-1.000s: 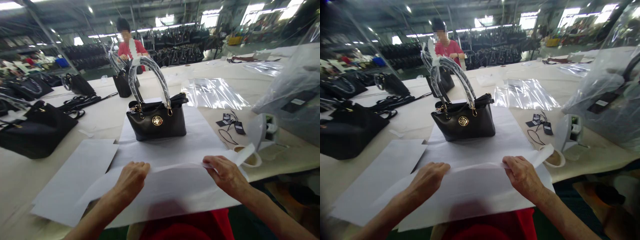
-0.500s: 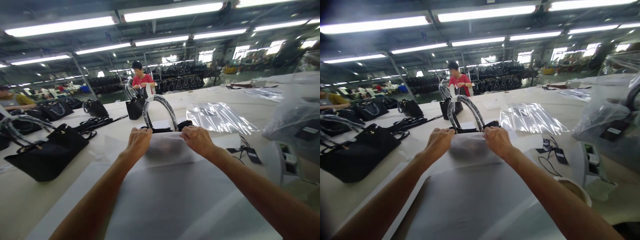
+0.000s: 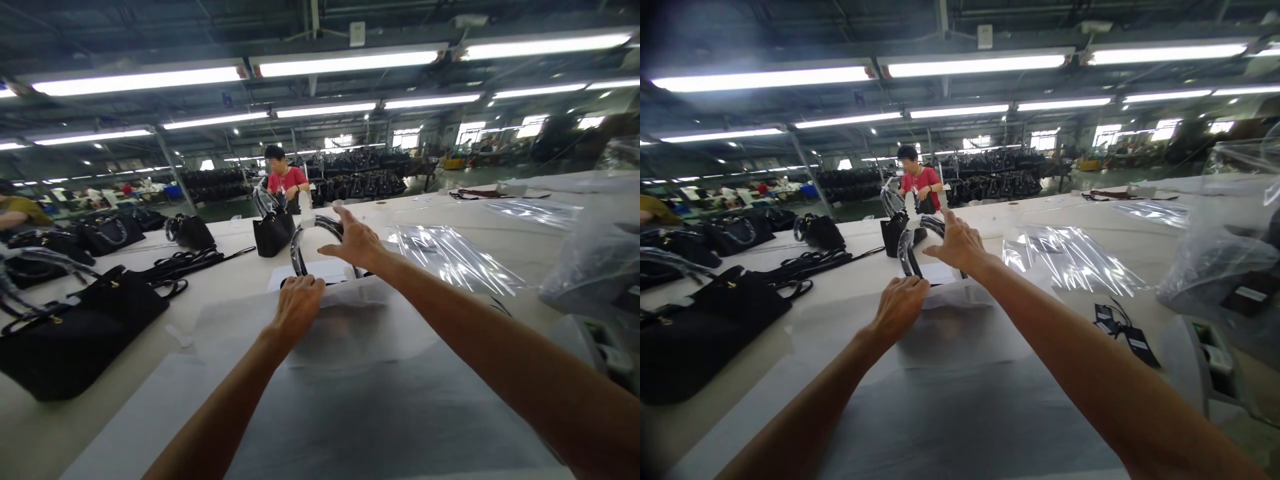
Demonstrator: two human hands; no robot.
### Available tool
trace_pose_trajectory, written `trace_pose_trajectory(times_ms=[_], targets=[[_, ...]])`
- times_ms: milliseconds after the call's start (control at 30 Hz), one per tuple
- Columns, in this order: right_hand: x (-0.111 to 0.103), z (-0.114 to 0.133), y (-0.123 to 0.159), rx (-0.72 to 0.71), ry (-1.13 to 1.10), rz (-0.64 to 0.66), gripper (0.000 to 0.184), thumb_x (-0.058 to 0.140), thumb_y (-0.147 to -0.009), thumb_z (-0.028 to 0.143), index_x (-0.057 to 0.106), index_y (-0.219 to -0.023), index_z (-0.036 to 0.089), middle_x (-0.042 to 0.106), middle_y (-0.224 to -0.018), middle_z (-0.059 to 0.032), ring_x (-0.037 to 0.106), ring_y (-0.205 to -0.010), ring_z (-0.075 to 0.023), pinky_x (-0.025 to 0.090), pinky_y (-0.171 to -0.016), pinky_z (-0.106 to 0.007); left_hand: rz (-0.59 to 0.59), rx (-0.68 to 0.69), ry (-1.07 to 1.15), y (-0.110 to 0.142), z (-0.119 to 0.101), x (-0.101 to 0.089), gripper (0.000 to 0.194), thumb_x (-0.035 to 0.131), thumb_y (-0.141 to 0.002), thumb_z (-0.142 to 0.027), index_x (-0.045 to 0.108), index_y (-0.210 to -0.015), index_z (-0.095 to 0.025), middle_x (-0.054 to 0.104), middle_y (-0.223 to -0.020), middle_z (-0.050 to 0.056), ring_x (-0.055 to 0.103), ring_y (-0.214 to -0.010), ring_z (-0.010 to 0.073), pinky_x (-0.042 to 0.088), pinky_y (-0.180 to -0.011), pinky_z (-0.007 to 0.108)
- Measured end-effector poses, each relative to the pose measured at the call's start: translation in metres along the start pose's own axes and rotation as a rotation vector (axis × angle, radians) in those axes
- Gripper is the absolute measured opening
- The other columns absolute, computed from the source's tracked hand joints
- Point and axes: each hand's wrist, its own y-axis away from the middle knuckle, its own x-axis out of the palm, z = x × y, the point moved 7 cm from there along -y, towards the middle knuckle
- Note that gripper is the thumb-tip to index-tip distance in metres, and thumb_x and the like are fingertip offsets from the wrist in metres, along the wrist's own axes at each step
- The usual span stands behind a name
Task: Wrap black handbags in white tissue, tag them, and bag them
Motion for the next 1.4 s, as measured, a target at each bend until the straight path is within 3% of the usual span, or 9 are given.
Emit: trace_pose_trajectory(times_ms=[100,200,600,733,833,1000,1067,1233,1400], targets=[[0.015,0.003,-0.012,0.005,0.034,0.041,0.034,0.053,-0.087,0.032,0.046,-0.115,0.014,0.064,-0.099,-0.0116,0.06,-0.095,-0.0267,0.043,-0.079,-0.035,0.018,-0.027,0.005,-0.005,0.003,0.002,0.022,0.038,-0.088,-0.011,0.059,-0.092,-0.017,0.062,-0.084,0.007,0.061,-0.084,0.0227,0.041,-0.071,0.032],[0.013,0.002,-0.013,-0.085,0.091,0.0,0.019,0.04,-0.093,0.026,0.048,-0.104,0.013,0.065,-0.09,-0.0121,0.061,-0.084,-0.025,0.041,-0.07,-0.03,0.018,-0.017,0.005,-0.004,0.005,0.001,0.024,0.037,-0.087,-0.011,0.059,-0.09,-0.018,0.062,-0.083,0.007,0.062,-0.081,0.0225,0.041,-0.068,0.03],[0.0,-0.011,-0.012,-0.222,0.075,-0.032,0.019,0.041,-0.092,0.031,0.049,-0.097,0.015,0.061,-0.076,-0.0069,0.056,-0.067,-0.02,0.037,-0.06,-0.027,-0.012,0.009,-0.051,-0.029,0.013,-0.015,0.028,0.034,-0.087,-0.009,0.06,-0.093,-0.016,0.063,-0.083,0.008,0.063,-0.081,0.0245,0.041,-0.064,0.031],[-0.002,-0.019,-0.002,-0.237,0.038,-0.09,0.044,0.051,-0.087,0.04,0.044,-0.118,0.01,0.06,-0.104,-0.0153,0.057,-0.093,-0.0254,0.043,-0.077,-0.034,-0.019,0.039,-0.046,-0.043,0.008,-0.004,0.026,0.036,-0.088,-0.01,0.06,-0.095,-0.015,0.064,-0.086,0.009,0.063,-0.085,0.0245,0.042,-0.065,0.03],[-0.011,-0.007,0.022,-0.427,0.161,-0.23,0.068,0.056,-0.082,0.049,0.035,-0.132,0.007,0.044,-0.13,-0.0211,0.04,-0.12,-0.0309,0.035,-0.094,-0.042,-0.041,0.038,-0.039,-0.049,0.009,0.0,0.026,0.036,-0.089,-0.011,0.06,-0.097,-0.015,0.065,-0.087,0.008,0.063,-0.085,0.0233,0.042,-0.065,0.029],[0.016,0.014,0.049,-0.709,0.476,-0.054,0.034,0.051,-0.088,0.031,0.055,-0.115,0.01,0.06,-0.112,-0.0133,0.044,-0.112,-0.0294,0.025,-0.096,-0.046,-0.069,0.03,-0.035,-0.056,0.016,-0.009,0.022,0.04,-0.089,-0.013,0.059,-0.098,-0.018,0.066,-0.087,0.005,0.063,-0.079,0.0219,0.041,-0.062,0.029],[0.028,0.011,0.043,-0.633,0.567,0.035,0.02,0.047,-0.09,0.021,0.062,-0.097,0.011,0.066,-0.091,-0.0113,0.05,-0.099,-0.0276,0.027,-0.091,-0.045,-0.147,0.012,-0.066,-0.052,0.018,-0.016,0.021,0.039,-0.089,-0.012,0.059,-0.095,-0.016,0.065,-0.088,0.008,0.061,-0.084,0.0241,0.042,-0.068,0.033],[0.041,0.008,0.029,-0.527,0.651,0.082,0.023,0.041,-0.089,0.01,0.063,-0.085,0.013,0.066,-0.078,-0.01,0.053,-0.089,-0.0255,0.029,-0.083,-0.041,-0.694,0.183,-0.165,-0.01,-0.007,-0.023,0.017,0.041,-0.089,-0.012,0.057,-0.086,-0.013,0.062,-0.083,0.009,0.058,-0.078,0.0228,0.044,-0.067,0.035],[0.047,0.005,0.026,-0.47,0.678,0.129,0.022,0.041,-0.088,0.01,0.063,-0.085,0.012,0.066,-0.08,-0.0123,0.053,-0.089,-0.0269,0.03,-0.081,-0.041,-0.699,0.272,-0.049,-0.007,-0.024,0.029,0.023,0.038,-0.091,-0.016,0.056,-0.104,-0.01,0.063,-0.103,0.014,0.058,-0.099,0.0241,0.049,-0.085,0.037]])
